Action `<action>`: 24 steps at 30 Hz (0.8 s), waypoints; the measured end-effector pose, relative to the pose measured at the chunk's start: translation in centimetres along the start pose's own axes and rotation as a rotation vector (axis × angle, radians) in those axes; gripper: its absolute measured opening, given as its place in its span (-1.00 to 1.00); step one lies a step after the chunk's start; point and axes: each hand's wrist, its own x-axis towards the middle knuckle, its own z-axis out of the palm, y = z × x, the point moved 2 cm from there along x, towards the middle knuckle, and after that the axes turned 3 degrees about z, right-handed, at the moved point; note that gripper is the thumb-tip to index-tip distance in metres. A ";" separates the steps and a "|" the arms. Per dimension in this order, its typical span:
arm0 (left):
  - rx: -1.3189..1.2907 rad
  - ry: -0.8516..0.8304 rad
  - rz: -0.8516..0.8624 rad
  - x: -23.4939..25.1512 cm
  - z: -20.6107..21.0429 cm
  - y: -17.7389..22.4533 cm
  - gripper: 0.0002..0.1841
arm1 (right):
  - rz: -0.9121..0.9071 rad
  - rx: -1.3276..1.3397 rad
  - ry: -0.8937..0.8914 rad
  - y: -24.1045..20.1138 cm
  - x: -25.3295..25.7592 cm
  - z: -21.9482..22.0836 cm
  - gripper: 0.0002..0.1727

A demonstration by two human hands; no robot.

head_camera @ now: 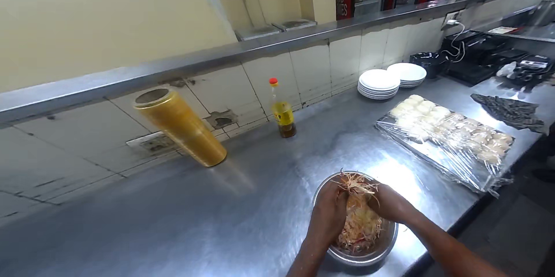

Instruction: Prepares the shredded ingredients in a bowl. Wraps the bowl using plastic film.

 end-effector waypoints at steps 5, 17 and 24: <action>0.216 -0.445 -0.187 0.1 1.5 -3.3 -0.46 | 0.156 -0.153 -0.217 1.7 0.7 2.6 -0.01; 0.362 -0.465 -0.315 0.9 1.7 -2.7 -0.25 | 0.026 -0.025 -0.127 1.2 1.8 1.6 -0.12; 0.265 -0.161 -0.037 1.0 -0.9 1.6 -0.59 | -0.056 0.007 0.012 -0.5 0.4 -0.4 -0.57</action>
